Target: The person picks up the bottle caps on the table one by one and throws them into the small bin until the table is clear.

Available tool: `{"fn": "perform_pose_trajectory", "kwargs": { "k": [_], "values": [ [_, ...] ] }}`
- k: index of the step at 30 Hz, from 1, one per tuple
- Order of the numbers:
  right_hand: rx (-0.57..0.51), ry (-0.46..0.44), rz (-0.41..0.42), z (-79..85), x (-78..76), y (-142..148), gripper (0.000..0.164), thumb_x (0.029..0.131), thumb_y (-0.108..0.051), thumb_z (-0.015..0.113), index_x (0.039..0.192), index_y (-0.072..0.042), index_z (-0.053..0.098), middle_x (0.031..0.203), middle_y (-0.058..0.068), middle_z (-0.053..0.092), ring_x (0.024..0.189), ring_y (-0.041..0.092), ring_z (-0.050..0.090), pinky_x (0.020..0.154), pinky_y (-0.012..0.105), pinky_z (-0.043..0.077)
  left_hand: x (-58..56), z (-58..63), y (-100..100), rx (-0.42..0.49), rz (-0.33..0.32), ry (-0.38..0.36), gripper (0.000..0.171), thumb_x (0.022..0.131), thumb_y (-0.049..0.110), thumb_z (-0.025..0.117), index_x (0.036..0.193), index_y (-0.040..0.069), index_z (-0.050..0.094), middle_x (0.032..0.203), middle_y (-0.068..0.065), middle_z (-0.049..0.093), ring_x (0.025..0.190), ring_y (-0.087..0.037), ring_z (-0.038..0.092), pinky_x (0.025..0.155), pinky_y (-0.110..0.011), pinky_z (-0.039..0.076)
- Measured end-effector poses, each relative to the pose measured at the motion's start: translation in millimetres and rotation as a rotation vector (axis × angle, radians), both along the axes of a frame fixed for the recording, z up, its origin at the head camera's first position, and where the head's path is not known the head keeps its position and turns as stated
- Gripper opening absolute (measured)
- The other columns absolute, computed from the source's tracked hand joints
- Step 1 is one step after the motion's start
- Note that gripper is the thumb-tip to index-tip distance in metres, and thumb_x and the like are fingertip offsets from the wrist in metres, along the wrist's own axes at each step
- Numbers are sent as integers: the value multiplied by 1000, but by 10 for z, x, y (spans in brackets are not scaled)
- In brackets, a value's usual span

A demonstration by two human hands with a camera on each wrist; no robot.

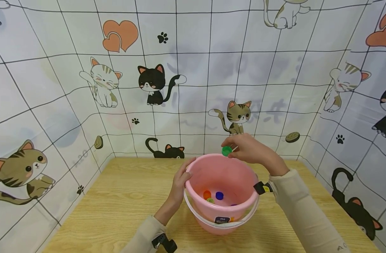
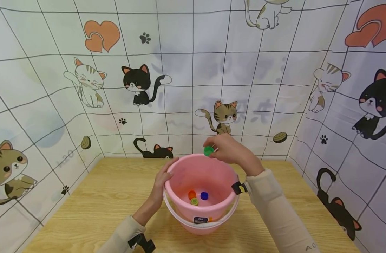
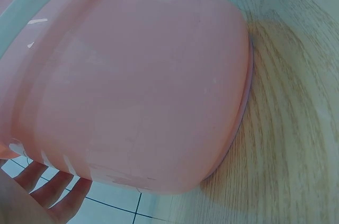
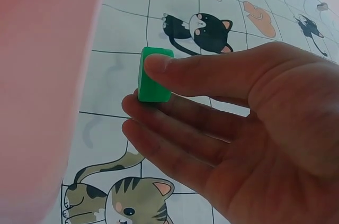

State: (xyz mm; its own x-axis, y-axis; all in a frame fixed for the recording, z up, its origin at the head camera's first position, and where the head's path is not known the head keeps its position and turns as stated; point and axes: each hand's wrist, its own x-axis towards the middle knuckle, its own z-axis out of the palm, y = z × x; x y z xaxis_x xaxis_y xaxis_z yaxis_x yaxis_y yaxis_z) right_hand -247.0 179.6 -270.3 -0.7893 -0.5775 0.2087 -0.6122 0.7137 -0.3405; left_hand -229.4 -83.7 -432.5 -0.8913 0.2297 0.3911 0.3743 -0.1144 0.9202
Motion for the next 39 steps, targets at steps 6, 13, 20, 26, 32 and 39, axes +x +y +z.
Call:
{"fn": "perform_pose_trajectory", "kwargs": {
  "k": [6, 13, 20, 26, 32, 39],
  "values": [
    [1, 0, 10, 5, 7, 8, 33, 91, -4, 74, 124, -1, 70, 116, 14, 76, 104, 31, 74, 86, 40, 62, 6, 21, 11, 2, 2, -1, 55, 100, 24, 40, 154, 23, 47, 152, -12, 53, 126, -41, 60, 102, -50, 55],
    [5, -4, 5, -3, 14, 15, 36, 91, -4, 73, 127, 0, 69, 119, 17, 74, 109, 33, 73, 88, 41, 62, 2, 10, 12, -2, 9, -7, 58, 99, 24, 41, 156, 16, 45, 153, -12, 53, 126, -38, 60, 101, -44, 55],
    [-3, -21, 4, 18, 47, 44, 34, 93, -7, 71, 127, 0, 68, 120, 16, 74, 109, 32, 73, 89, 41, 62, 2, 15, 6, -6, 6, -17, 57, 99, 23, 42, 156, 19, 44, 153, -12, 53, 126, -37, 60, 100, -43, 55],
    [-1, 11, 0, 39, 55, 134, 30, 95, -5, 68, 125, -2, 69, 118, 14, 74, 108, 30, 72, 89, 42, 61, -6, 19, -31, -7, -4, -24, 55, 101, 28, 46, 155, 20, 46, 148, -16, 57, 118, -44, 64, 94, -50, 58],
    [-12, 26, -45, 33, 68, 296, 28, 97, -9, 68, 124, -1, 69, 115, 11, 75, 106, 27, 72, 90, 44, 61, -21, -8, -47, 16, -58, 5, 52, 105, 32, 42, 156, 23, 44, 151, -15, 53, 125, -46, 59, 101, -52, 55],
    [-18, 53, -99, -82, 59, 543, 27, 98, -17, 69, 120, -3, 71, 115, 11, 75, 104, 27, 72, 86, 44, 61, -15, 4, -37, -38, -32, 33, 56, 106, 38, 35, 160, 21, 39, 159, -3, 47, 142, -28, 49, 112, -34, 46]
  ]
}}
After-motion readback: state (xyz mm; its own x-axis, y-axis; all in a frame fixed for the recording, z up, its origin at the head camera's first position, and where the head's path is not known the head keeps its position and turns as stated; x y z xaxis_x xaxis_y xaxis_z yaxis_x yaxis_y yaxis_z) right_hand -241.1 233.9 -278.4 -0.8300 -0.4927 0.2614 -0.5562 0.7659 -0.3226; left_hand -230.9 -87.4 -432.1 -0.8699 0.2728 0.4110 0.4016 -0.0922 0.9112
